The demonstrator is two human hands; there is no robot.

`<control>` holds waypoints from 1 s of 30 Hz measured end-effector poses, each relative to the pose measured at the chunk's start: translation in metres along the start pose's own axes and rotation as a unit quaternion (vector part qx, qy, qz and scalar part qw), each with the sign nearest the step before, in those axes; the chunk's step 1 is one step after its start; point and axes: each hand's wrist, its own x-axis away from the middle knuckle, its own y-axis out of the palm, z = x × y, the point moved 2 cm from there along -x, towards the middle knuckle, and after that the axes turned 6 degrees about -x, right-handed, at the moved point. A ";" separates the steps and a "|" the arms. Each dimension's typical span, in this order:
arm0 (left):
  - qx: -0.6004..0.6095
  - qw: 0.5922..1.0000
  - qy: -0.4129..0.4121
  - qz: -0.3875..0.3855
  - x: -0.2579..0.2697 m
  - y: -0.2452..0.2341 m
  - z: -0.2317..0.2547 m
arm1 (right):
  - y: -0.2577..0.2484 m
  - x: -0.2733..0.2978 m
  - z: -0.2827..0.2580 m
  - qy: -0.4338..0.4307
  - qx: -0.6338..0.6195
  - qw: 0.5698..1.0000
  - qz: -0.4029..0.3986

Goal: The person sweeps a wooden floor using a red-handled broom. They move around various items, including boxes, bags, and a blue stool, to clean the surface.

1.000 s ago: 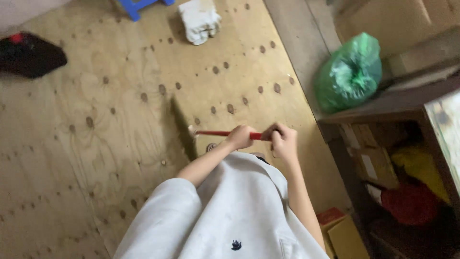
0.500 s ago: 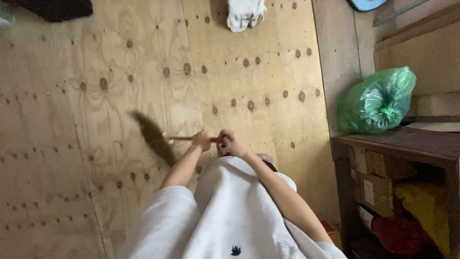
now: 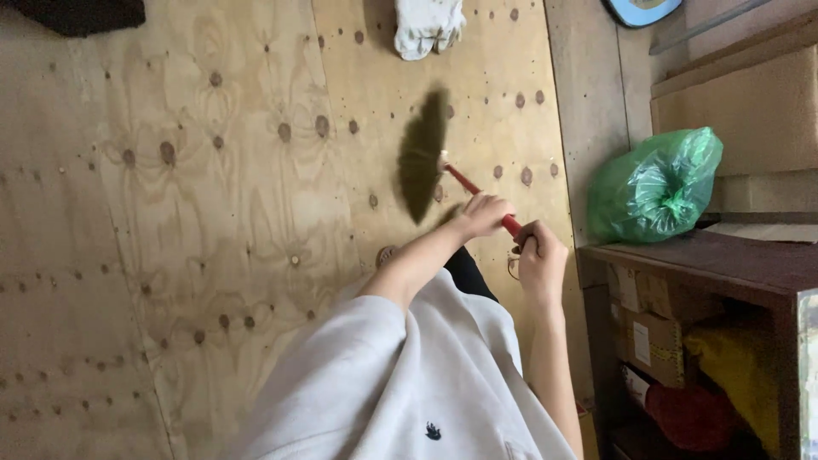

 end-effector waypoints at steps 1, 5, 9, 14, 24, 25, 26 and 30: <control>-0.004 0.998 0.049 0.028 -0.007 -0.010 0.008 | -0.007 -0.002 -0.008 -0.035 0.007 0.999 -0.001; -0.169 0.967 0.187 0.029 -0.050 0.028 0.034 | -0.055 0.017 -0.086 -0.020 -0.089 0.992 -0.088; -0.200 0.935 0.292 -0.023 -0.051 0.021 0.090 | -0.078 -0.009 -0.022 0.289 0.058 0.933 -0.206; -0.314 0.903 0.292 0.033 -0.097 0.028 0.093 | -0.078 -0.076 0.124 0.549 -0.414 0.675 -0.269; 0.208 0.974 -0.055 0.067 -0.112 -0.125 -0.010 | -0.063 -0.233 0.129 0.316 -0.311 0.872 -0.207; 0.303 0.938 -0.154 0.070 -0.090 -0.149 -0.030 | -0.064 -0.251 0.129 0.276 -0.215 0.916 -0.194; 0.300 0.938 -0.157 0.068 -0.070 -0.143 -0.060 | -0.059 -0.271 0.105 0.278 -0.218 0.914 -0.197; 0.339 0.762 -0.514 0.202 0.049 -0.141 -0.145 | -0.038 -0.354 0.066 0.249 0.094 0.945 -0.188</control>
